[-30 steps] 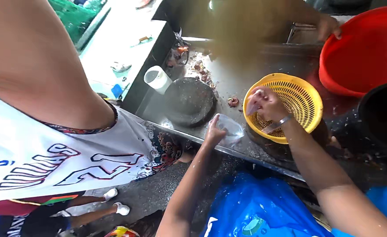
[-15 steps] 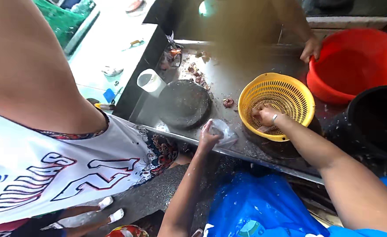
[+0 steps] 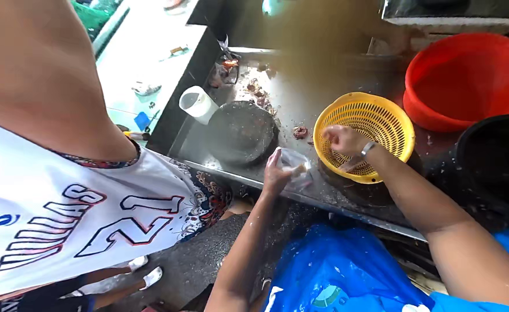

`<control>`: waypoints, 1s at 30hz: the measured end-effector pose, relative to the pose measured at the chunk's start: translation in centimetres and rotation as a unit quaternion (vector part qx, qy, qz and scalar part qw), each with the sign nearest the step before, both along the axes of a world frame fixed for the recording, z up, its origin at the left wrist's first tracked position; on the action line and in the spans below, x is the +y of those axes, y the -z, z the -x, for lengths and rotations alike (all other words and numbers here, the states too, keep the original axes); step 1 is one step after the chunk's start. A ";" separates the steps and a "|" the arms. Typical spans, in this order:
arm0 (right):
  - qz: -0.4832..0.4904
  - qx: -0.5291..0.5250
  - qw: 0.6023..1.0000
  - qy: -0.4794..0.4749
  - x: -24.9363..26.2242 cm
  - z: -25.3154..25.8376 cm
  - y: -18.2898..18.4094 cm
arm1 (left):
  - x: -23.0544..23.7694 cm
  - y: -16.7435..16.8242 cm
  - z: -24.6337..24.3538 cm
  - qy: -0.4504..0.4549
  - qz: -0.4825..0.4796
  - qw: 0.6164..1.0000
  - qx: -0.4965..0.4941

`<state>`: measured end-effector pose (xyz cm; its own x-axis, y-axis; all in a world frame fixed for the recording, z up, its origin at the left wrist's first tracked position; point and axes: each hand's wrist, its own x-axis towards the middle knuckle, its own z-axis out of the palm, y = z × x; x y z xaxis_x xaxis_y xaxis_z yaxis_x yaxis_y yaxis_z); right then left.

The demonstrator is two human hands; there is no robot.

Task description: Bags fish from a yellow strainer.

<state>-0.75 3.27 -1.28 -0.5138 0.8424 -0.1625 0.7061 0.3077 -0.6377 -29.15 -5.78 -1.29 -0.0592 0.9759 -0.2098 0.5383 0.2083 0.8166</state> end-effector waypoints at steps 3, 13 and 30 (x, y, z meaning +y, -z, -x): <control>0.029 -0.271 0.957 -0.095 -1.4 -4.0 4.9 | -1.8 1.0 0.6 0.009 -0.010 1.000 0.012; 0.090 0.299 0.939 0.143 -4.0 -0.9 -1.9 | -1.7 1.6 1.8 0.001 0.008 0.999 -0.034; -0.046 0.247 0.965 0.073 -5.8 11.0 -7.2 | -0.1 -12.2 -1.9 0.101 -0.238 0.966 -0.006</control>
<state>-11.75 -2.54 5.87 -0.3833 0.9112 0.1513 0.3638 0.2995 -0.8820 -27.30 -5.90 10.89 0.1415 0.9533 0.2669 0.5181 -0.3010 0.8006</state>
